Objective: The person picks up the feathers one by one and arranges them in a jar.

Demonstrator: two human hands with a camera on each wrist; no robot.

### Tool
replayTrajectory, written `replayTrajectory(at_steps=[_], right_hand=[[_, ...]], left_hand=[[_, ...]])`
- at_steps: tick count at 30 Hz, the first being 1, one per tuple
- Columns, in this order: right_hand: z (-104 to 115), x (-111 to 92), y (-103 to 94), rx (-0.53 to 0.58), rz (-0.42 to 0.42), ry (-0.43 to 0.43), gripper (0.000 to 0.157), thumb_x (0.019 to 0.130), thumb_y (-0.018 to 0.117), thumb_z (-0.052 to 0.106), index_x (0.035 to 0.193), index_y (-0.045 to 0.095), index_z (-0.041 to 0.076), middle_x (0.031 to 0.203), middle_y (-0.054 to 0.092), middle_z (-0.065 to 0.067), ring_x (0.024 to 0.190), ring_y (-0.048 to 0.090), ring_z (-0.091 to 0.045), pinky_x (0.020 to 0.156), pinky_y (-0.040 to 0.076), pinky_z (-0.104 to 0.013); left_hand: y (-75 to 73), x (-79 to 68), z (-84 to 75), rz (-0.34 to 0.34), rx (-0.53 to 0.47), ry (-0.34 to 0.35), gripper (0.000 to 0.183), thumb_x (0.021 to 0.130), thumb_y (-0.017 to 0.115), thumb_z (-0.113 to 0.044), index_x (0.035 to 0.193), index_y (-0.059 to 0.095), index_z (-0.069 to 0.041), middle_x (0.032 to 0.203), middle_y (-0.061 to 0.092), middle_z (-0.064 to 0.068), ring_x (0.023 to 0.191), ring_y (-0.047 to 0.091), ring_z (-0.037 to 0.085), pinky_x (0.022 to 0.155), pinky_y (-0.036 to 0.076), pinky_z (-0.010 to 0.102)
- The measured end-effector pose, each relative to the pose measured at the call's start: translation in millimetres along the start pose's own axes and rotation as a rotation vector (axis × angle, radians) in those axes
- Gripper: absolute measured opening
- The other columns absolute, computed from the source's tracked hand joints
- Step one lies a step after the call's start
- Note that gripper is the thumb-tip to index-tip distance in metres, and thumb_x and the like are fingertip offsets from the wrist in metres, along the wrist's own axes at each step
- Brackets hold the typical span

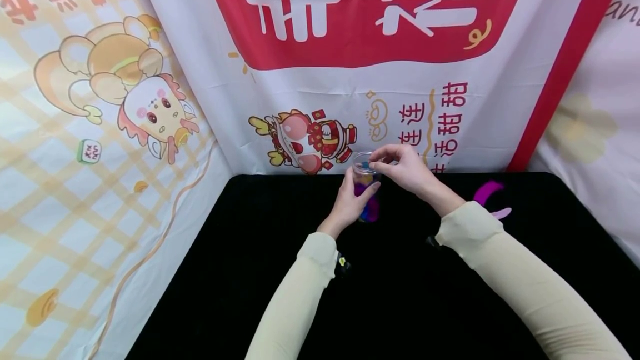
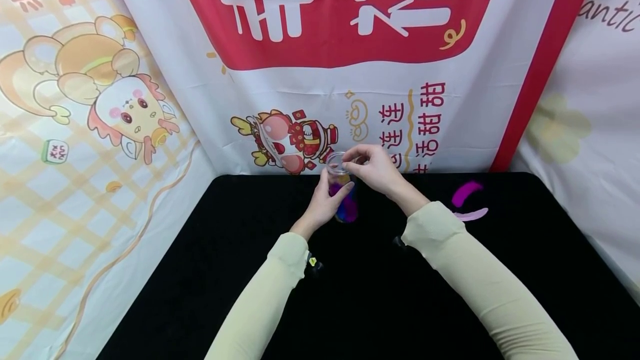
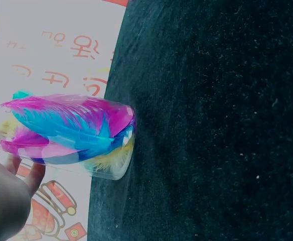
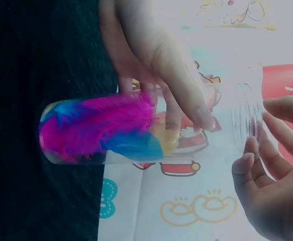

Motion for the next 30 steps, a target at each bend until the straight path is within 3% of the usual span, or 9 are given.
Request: replayTrajectory(at_steps=[3, 10, 20, 26, 30], right_hand=[[4, -2, -2.4, -0.024, 0.026, -0.016, 0.016, 0.094, 0.073, 0.014, 0.107, 0.076, 0.006, 0.105, 0.074, -0.011, 0.094, 0.064, -0.023, 0.08, 0.051, -0.033], [11, -8, -10.6, -0.045, 0.074, -0.031, 0.019, 0.095, 0.071, 0.011, 0.111, 0.074, 0.001, 0.108, 0.072, -0.013, 0.093, 0.064, -0.026, 0.077, 0.052, -0.031], [16, -14, -20.3, -0.077, 0.084, -0.105, 0.018, 0.095, 0.073, 0.01, 0.11, 0.073, 0.0, 0.106, 0.073, -0.014, 0.088, 0.066, -0.026, 0.073, 0.052, -0.027], [12, -20, -26.6, -0.121, 0.102, -0.073, 0.02, 0.095, 0.074, 0.014, 0.112, 0.073, 0.004, 0.105, 0.072, -0.013, 0.089, 0.066, -0.026, 0.074, 0.053, -0.029], [9, -26, -33.2, -0.154, 0.099, -0.063, 0.021, 0.096, 0.073, 0.016, 0.114, 0.073, 0.006, 0.11, 0.071, -0.013, 0.093, 0.066, -0.025, 0.079, 0.054, -0.033]], left_hand=[[-0.2, 0.3, 0.7, 0.0, 0.0, -0.01, 0.063, 0.098, 0.068, -0.046, 0.147, 0.034, -0.029, 0.142, 0.051, 0.002, 0.134, 0.051, 0.03, 0.113, 0.037, 0.046], [-0.2, -2.4, -5.3, 0.004, -0.019, -0.028, 0.062, 0.1, 0.069, -0.031, 0.15, 0.033, -0.022, 0.145, 0.05, 0.009, 0.136, 0.05, 0.032, 0.115, 0.035, 0.048], [-1.8, -0.8, 0.9, -0.013, 0.026, -0.029, 0.069, 0.097, 0.068, -0.048, 0.151, 0.031, -0.028, 0.144, 0.051, 0.001, 0.133, 0.051, 0.018, 0.114, 0.037, 0.042], [-1.2, -1.4, 0.1, -0.015, 0.039, -0.016, 0.072, 0.097, 0.069, -0.048, 0.153, 0.031, -0.022, 0.142, 0.053, 0.003, 0.13, 0.053, 0.018, 0.113, 0.038, 0.043], [-1.1, -1.7, 0.5, -0.017, 0.029, -0.016, 0.07, 0.097, 0.069, -0.046, 0.152, 0.032, -0.024, 0.141, 0.054, 0.003, 0.129, 0.054, 0.018, 0.113, 0.039, 0.043]])
Point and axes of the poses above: each hand's wrist, its own x-axis towards the middle knuckle, its own y-axis out of the palm, z = x × y, the point moved 8 cm from there along x, towards the middle knuckle
